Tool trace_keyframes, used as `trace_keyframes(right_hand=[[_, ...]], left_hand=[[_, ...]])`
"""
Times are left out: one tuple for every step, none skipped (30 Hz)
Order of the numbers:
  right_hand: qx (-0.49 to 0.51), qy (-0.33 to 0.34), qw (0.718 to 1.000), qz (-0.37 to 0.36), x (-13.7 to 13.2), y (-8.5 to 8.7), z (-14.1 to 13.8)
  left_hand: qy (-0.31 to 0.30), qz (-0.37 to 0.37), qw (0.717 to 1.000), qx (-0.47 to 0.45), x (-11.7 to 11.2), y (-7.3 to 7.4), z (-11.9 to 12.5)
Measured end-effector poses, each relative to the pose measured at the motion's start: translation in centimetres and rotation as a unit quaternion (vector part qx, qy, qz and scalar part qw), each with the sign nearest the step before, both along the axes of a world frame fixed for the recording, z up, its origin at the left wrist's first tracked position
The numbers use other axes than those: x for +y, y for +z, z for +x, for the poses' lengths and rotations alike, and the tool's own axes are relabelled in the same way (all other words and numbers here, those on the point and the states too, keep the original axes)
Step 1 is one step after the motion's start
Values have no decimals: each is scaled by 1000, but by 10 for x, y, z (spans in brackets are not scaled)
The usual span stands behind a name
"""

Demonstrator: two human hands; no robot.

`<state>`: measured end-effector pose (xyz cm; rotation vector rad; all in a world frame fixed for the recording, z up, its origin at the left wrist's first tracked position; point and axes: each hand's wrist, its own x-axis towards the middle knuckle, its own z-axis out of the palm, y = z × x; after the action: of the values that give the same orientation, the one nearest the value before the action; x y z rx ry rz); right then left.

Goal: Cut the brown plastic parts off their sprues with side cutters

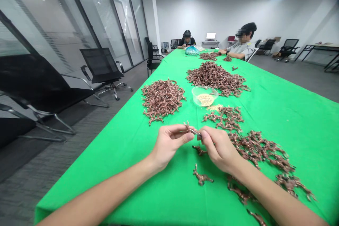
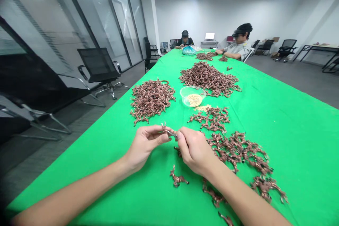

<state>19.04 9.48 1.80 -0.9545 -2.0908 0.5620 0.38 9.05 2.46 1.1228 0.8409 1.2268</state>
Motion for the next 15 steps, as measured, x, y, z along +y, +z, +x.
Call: trace_keyframes(right_hand=[[-1,-3,1000,4,0,0,-1],[-2,-6,1000,7,-1,0,-1],[-3,-9,1000,9,-1,-1,-1],[-6,-11,1000,10,-1,-1,-1],[-7,-13,1000,12,-2,-1,-2],[-9,-15,1000,14,-2,-1,-2],[-9,-17,1000,14,-2,-1,-2],[-9,-18,1000,15,-3,-1,-3],[-6,-19,1000,15,-4,-1,-4],[-3,-18,1000,15,-4,-1,-4],[0,-17,1000,14,-5,-1,-5],[3,-16,1000,12,-5,-1,-6],[6,-15,1000,10,-6,0,-6],[9,-14,1000,8,-7,0,-7],[12,-14,1000,4,-7,0,-7]], left_hand=[[1,1,1000,-1,0,0,0],[1,2,1000,-2,-1,-1,1],[1,3,1000,-4,-1,-2,1],[0,4,1000,-6,-2,-2,1],[0,4,1000,-9,-2,-3,1],[1,5,1000,-12,-2,-4,1],[2,6,1000,-14,-2,-4,2],[4,8,1000,-14,-2,-5,2],[7,10,1000,-12,-2,-5,2],[10,12,1000,-9,-2,-5,2],[15,14,1000,-7,-2,-5,3],[19,15,1000,-4,-2,-5,3],[23,18,1000,-2,-2,-5,3],[25,20,999,0,-2,-4,3],[25,23,999,1,-2,-4,3]])
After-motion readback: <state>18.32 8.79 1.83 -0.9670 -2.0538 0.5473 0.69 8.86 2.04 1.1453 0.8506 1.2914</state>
